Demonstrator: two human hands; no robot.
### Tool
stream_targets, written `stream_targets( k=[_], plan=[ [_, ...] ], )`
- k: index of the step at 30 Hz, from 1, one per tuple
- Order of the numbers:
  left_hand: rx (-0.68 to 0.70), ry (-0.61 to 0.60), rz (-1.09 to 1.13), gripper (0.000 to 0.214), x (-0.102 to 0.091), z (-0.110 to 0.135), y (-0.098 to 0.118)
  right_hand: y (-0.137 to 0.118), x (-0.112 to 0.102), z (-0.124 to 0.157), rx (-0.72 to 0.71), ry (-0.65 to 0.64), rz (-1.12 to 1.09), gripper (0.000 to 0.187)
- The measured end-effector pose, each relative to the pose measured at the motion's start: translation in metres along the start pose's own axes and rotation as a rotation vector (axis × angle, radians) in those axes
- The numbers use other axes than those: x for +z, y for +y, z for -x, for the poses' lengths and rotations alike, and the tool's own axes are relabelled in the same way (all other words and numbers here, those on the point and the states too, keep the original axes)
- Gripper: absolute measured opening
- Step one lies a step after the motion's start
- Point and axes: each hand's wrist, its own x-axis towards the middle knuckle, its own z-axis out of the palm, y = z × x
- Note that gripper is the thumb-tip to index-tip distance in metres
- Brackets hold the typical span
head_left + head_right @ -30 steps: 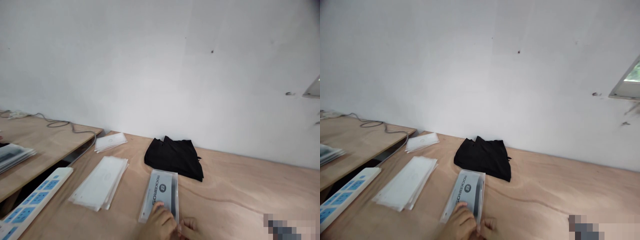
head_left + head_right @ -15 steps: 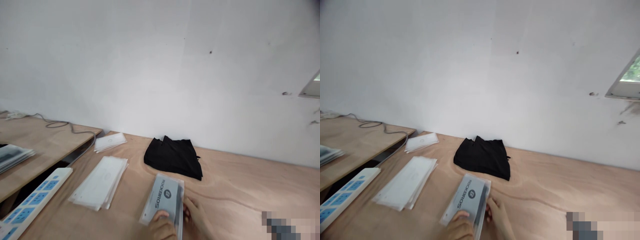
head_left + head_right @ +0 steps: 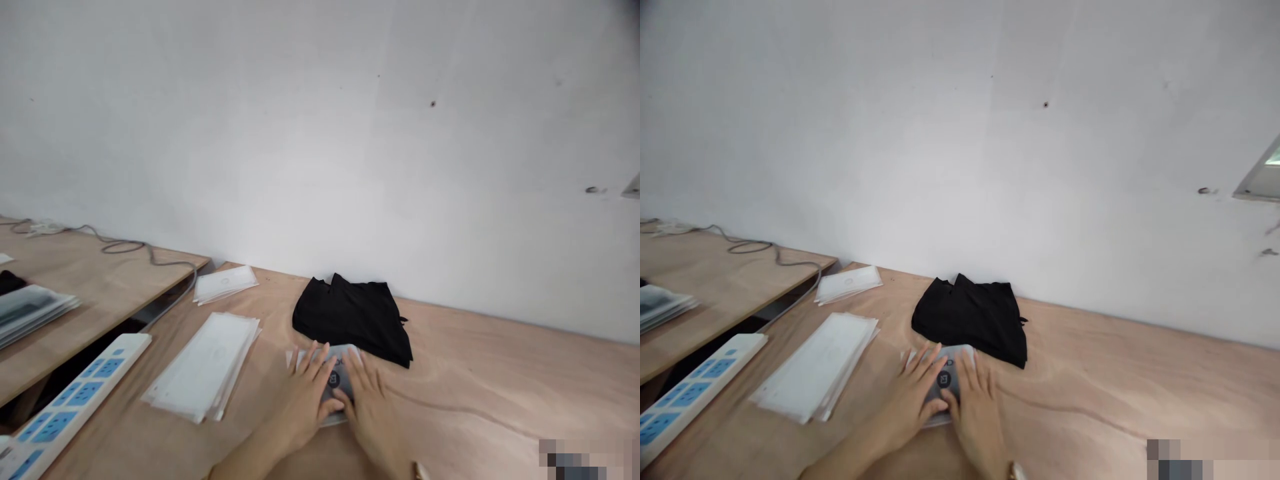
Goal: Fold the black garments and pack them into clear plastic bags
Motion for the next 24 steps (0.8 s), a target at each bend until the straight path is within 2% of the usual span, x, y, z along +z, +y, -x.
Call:
stream_targets(
  k=[2,6,9,12,14,16,17,18,21,22,24],
  plan=[
    [-0.050,-0.038,0.013,0.076,0.019,-0.011,0.004,-0.009,0.017,-0.003,-0.087,-0.101,0.067,0.059],
    [-0.076,-0.092,0.032,0.077,0.045,-0.013,-0.007,-0.006,0.036,-0.001,-0.095,-0.120,0.132,0.066],
    [-0.089,-0.110,0.050,0.076,0.047,-0.012,-0.012,-0.002,0.037,-0.002,-0.079,-0.124,0.087,0.066],
    [-0.093,-0.118,0.077,0.077,0.041,-0.013,-0.011,-0.002,0.033,-0.006,-0.009,-0.160,-0.050,0.061],
    [-0.075,-0.116,0.097,0.076,0.038,-0.010,-0.010,0.001,0.028,-0.009,0.111,-0.111,-0.217,0.061],
    [-0.036,-0.112,0.124,0.077,0.035,-0.003,-0.011,0.007,0.023,-0.009,0.335,0.031,-0.450,0.062],
    [-0.007,-0.114,0.139,0.077,0.035,0.001,-0.012,0.011,0.020,-0.007,0.452,0.067,-0.598,0.062],
    [0.022,-0.115,0.156,0.076,0.034,0.005,-0.013,0.016,0.016,-0.003,0.543,0.048,-0.760,0.060],
    [0.056,-0.044,0.193,0.068,0.035,0.011,-0.019,0.039,-0.002,0.010,0.621,-0.142,-1.154,0.049],
    [0.039,0.014,0.197,0.064,0.034,0.011,-0.022,0.050,-0.012,0.014,0.639,-0.134,-1.199,0.047],
    [-0.019,0.154,0.184,0.054,0.032,0.004,-0.031,0.080,-0.035,0.017,0.726,0.067,-1.174,0.046]
  ],
)
